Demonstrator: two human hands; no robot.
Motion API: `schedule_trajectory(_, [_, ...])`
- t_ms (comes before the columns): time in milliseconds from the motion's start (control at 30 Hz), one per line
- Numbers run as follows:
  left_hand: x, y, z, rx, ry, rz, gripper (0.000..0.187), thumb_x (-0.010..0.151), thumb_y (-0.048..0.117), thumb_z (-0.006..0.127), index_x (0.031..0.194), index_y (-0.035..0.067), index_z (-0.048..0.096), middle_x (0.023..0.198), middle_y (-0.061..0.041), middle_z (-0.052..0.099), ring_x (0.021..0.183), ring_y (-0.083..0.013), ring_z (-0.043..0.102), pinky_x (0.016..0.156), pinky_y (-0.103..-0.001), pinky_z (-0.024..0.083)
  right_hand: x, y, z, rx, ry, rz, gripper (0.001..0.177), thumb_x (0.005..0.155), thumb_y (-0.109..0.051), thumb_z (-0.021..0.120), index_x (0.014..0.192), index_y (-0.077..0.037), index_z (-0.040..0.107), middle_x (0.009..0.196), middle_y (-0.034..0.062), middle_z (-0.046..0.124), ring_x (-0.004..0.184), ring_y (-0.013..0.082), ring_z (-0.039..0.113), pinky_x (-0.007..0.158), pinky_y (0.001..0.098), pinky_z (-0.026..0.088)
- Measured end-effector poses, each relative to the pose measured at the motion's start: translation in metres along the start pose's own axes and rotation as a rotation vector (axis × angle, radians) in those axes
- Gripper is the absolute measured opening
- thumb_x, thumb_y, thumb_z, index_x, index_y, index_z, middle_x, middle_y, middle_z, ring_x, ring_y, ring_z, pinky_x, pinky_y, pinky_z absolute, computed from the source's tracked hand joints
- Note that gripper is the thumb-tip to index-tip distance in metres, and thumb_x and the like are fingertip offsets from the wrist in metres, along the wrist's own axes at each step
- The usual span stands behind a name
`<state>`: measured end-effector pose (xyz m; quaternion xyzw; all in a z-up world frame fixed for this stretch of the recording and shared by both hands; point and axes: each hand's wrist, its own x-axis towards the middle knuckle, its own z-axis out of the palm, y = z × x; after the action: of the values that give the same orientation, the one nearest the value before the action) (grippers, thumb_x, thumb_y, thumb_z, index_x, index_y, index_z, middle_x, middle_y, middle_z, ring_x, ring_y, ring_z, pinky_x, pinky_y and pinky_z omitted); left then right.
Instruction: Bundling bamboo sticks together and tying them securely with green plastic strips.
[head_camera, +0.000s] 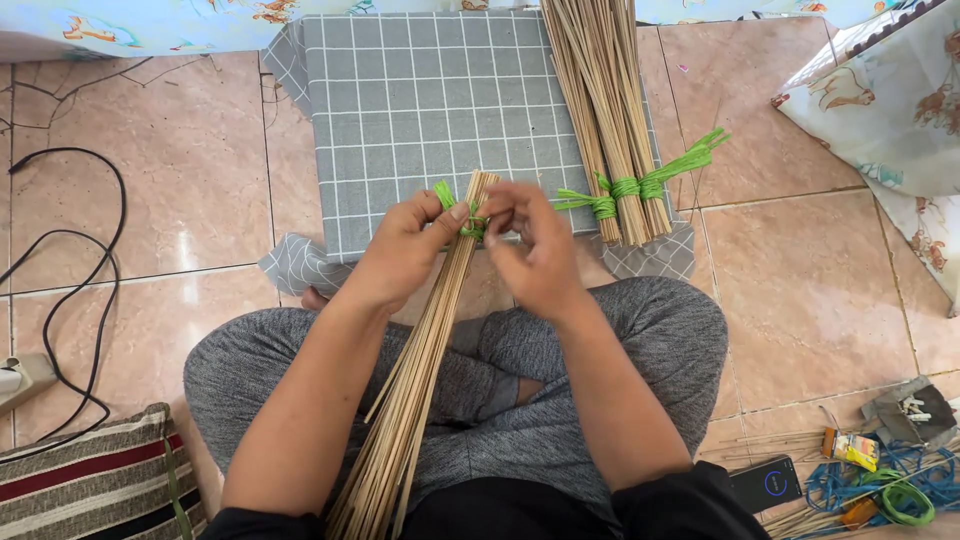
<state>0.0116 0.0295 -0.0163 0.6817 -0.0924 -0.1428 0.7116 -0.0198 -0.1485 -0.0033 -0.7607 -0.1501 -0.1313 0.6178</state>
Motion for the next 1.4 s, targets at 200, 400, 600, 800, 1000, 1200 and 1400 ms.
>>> schedule_trajectory(200, [-0.014,0.033,0.015,-0.417,0.109,-0.224,0.032,0.098,0.027,0.071,0.093,-0.004,0.076,0.085,-0.003,0.064,0.081,-0.0141,0.056,0.085,-0.041,0.051,-0.005,-0.010,0.030,-0.400,0.284,-0.346,0.029,0.082,-0.009,0.090,0.108,-0.004,0.079,0.103,0.0082,0.071,0.068,0.0162,0.068,0.062,0.0302,0.062])
schedule_trajectory(400, [-0.019,0.039,0.020,-0.377,0.224,-0.248,0.028,0.095,0.021,0.073,0.095,-0.007,0.074,0.087,-0.009,0.063,0.085,-0.0204,0.058,0.084,-0.044,0.051,-0.005,-0.004,0.024,-0.653,0.348,-0.449,0.017,0.085,-0.011,0.087,0.101,-0.008,0.083,0.093,0.0052,0.076,0.067,0.0185,0.072,0.057,0.0321,0.061])
schedule_trajectory(600, [-0.011,0.025,0.026,-0.231,0.380,0.056,0.021,0.098,0.021,0.072,0.087,0.004,0.078,0.108,-0.009,0.066,0.107,-0.0162,0.056,0.100,-0.036,0.047,-0.003,-0.027,0.008,-0.840,0.213,-0.420,0.010,0.097,-0.013,0.070,0.091,-0.006,0.074,0.082,0.0047,0.066,0.063,0.0236,0.065,0.056,0.0329,0.056])
schedule_trajectory(800, [-0.010,0.020,0.009,-0.059,0.402,0.190,0.020,0.102,0.016,0.068,0.088,0.004,0.076,0.102,-0.004,0.065,0.080,-0.0222,0.077,0.078,-0.036,0.066,0.005,-0.070,-0.023,-0.834,-0.359,-0.171,0.019,0.101,-0.012,0.050,0.090,-0.002,0.063,0.083,0.0119,0.063,0.063,0.0368,0.067,0.053,0.0442,0.054])
schedule_trajectory(1000, [-0.002,0.015,0.013,-0.075,0.407,0.072,0.021,0.102,0.019,0.066,0.094,0.001,0.073,0.091,-0.007,0.067,0.081,-0.0250,0.077,0.064,-0.035,0.067,0.000,-0.048,-0.037,-0.777,-0.336,-0.099,0.016,0.101,-0.011,0.053,0.099,-0.008,0.068,0.093,0.0099,0.069,0.082,0.0349,0.073,0.068,0.0428,0.058])
schedule_trajectory(1200, [0.000,0.003,0.007,-0.058,0.406,-0.047,0.023,0.101,0.024,0.069,0.096,0.001,0.073,0.087,-0.008,0.073,0.084,-0.0228,0.077,0.067,-0.035,0.067,-0.011,-0.033,-0.016,-0.964,-0.124,-0.438,0.026,0.097,-0.009,0.061,0.119,-0.016,0.073,0.118,0.0124,0.065,0.119,0.0346,0.060,0.108,0.0516,0.043])
schedule_trajectory(1400, [-0.015,0.022,0.004,-0.215,-0.036,-0.149,0.082,0.100,0.040,0.057,0.163,0.007,0.017,0.143,-0.031,0.053,0.128,-0.0443,0.059,0.098,-0.051,0.058,-0.013,0.002,-0.008,-1.026,-0.157,-0.540,0.007,0.091,-0.024,0.070,0.096,-0.020,0.069,0.128,0.0076,0.069,0.135,0.0366,0.055,0.116,0.0585,0.034])
